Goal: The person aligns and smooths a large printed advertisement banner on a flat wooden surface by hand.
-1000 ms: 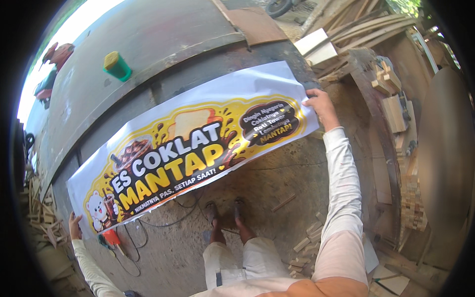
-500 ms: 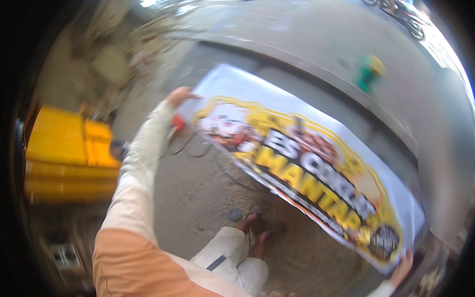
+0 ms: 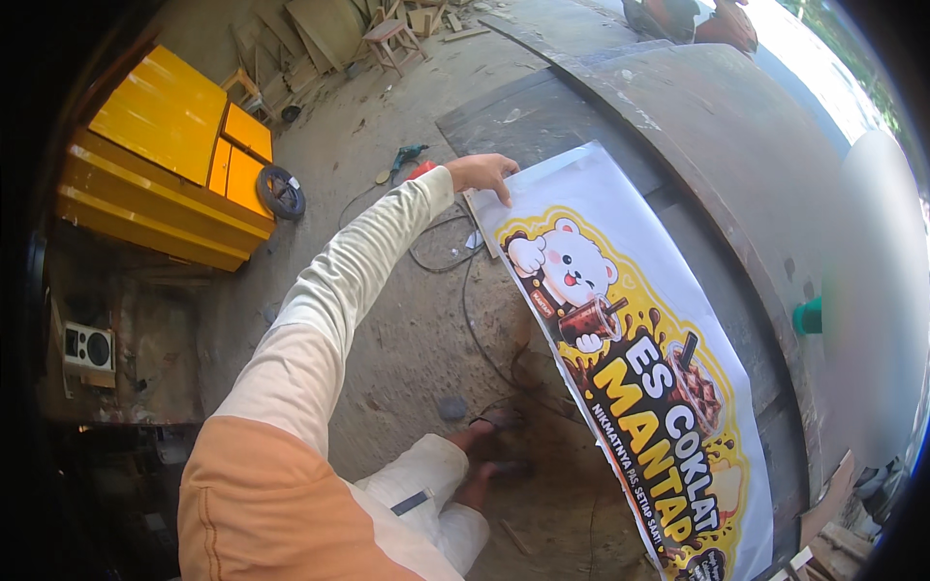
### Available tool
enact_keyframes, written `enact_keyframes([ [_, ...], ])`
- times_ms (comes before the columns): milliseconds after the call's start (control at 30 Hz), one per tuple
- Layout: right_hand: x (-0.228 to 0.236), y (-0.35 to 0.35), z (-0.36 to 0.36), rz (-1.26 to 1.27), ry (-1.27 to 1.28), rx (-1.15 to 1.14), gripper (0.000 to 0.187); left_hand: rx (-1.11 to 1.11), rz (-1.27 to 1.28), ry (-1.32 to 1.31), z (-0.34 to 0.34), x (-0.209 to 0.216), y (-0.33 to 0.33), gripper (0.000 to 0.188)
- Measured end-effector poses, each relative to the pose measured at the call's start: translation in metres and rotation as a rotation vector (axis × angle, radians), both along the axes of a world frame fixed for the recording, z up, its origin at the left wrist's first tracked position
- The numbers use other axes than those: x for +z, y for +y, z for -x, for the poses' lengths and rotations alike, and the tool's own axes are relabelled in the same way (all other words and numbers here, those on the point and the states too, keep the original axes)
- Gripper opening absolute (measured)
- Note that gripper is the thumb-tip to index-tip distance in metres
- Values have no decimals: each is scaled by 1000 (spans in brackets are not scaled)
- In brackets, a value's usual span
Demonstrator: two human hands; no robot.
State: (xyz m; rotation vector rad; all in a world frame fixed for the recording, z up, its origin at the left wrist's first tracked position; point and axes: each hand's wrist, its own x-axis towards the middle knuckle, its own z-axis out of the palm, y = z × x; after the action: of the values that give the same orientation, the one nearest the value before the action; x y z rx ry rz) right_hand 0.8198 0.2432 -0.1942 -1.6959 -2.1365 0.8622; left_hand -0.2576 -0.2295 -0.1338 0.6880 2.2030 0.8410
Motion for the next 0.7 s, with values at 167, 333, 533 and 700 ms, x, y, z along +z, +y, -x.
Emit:
enact_keyframes([
  [167, -8, -12, 39, 154, 158, -302, 47, -16, 51, 88, -8, 14, 0, 56],
  [333, -7, -18, 53, 179, 191, -391, 48, -72, 145, 435, -19, 13, 7, 46],
  [533, -10, -12, 56, 206, 230, -426, 49, -62, 198, 770, -41, -2, 26, 21],
  [700, -5, -7, 30, 233, 281, -405, 49, -88, 256, 738, -55, 13, 40, 26],
])
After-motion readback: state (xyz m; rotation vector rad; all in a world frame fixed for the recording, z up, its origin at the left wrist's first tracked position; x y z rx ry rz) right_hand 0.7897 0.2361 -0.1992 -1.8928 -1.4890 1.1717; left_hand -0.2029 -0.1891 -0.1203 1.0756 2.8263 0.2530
